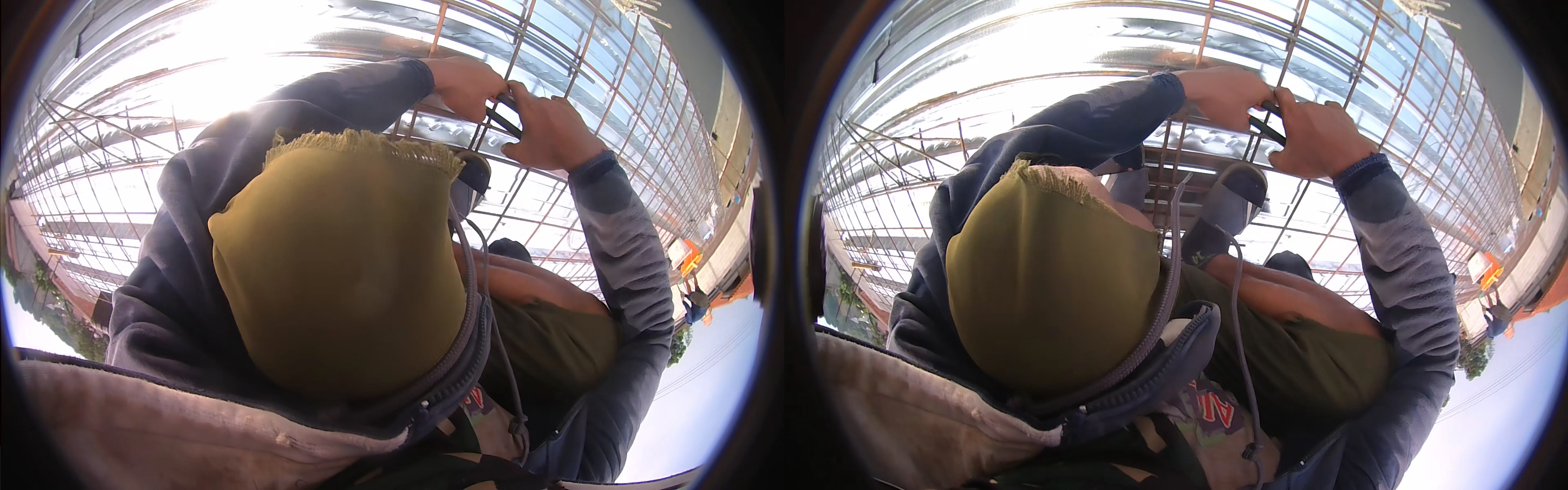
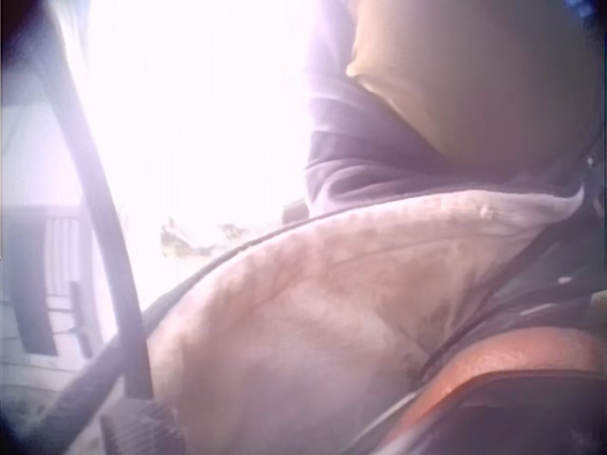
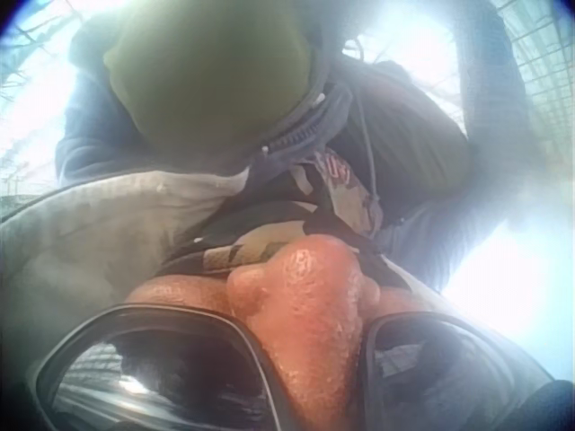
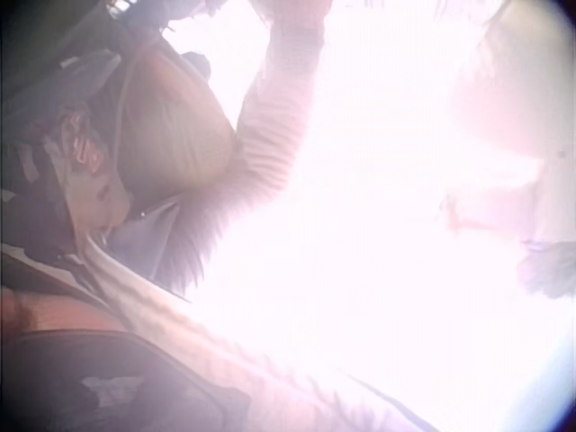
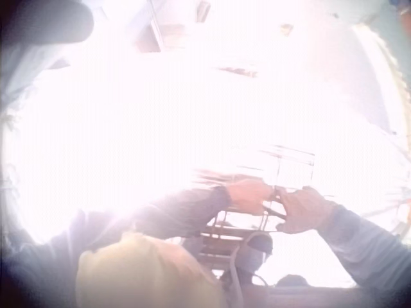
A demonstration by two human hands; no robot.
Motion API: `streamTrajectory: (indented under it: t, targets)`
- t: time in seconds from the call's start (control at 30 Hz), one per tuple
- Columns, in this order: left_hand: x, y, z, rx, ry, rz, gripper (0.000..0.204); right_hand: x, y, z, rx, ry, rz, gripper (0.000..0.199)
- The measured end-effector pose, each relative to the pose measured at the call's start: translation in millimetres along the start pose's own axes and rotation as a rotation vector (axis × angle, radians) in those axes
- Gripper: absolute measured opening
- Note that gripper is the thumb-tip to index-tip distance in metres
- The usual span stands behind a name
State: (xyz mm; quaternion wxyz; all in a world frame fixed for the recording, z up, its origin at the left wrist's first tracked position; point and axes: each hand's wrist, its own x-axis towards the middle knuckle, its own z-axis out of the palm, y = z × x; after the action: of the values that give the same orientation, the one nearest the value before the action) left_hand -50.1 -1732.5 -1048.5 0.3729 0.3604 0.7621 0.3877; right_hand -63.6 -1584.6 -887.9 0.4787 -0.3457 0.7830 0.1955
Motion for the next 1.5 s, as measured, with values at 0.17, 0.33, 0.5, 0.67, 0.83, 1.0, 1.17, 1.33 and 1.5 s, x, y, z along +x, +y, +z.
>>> streamTrajectory:
  t: [0.17,0.33,0.5,0.67,0.83,1.0,1.17,1.33,1.5]
  targets:
    - [-15.7,0.1,15.3,0.020,0.146,-0.073,0.034,10.6,3.4,53.1,0.435,0.141,0.173,0.036]
    - [-34.4,8.4,57.8,0.208,0.802,0.215,0.038,12.3,23.8,73.2,1.580,-0.543,0.185,0.019]
    - [-9.9,18.0,44.8,0.124,0.423,-0.009,0.034,4.3,37.2,42.7,1.119,-0.361,0.176,0.041]
    - [-16.2,13.9,4.5,-0.134,0.408,-0.122,0.030,-3.8,-13.1,9.7,-0.259,0.544,0.102,0.054]
    - [-9.5,11.4,1.1,-0.137,0.425,-0.049,0.035,16.7,3.9,23.8,-0.042,0.402,0.142,0.037]
    - [-13.3,24.0,41.8,0.050,0.862,0.036,0.033,28.1,17.9,2.6,0.311,0.086,0.142,0.025]
    - [-0.8,21.7,25.6,0.050,0.518,-0.202,0.034,11.7,-8.5,5.3,0.119,0.345,0.167,0.028]
    - [2.9,28.7,14.7,0.037,0.383,-0.150,0.036,31.6,13.0,17.5,0.160,0.111,0.209,0.028]
    - [5.8,24.8,17.9,0.136,0.309,-0.130,0.034,38.7,10.0,35.6,0.228,0.103,0.310,0.020]
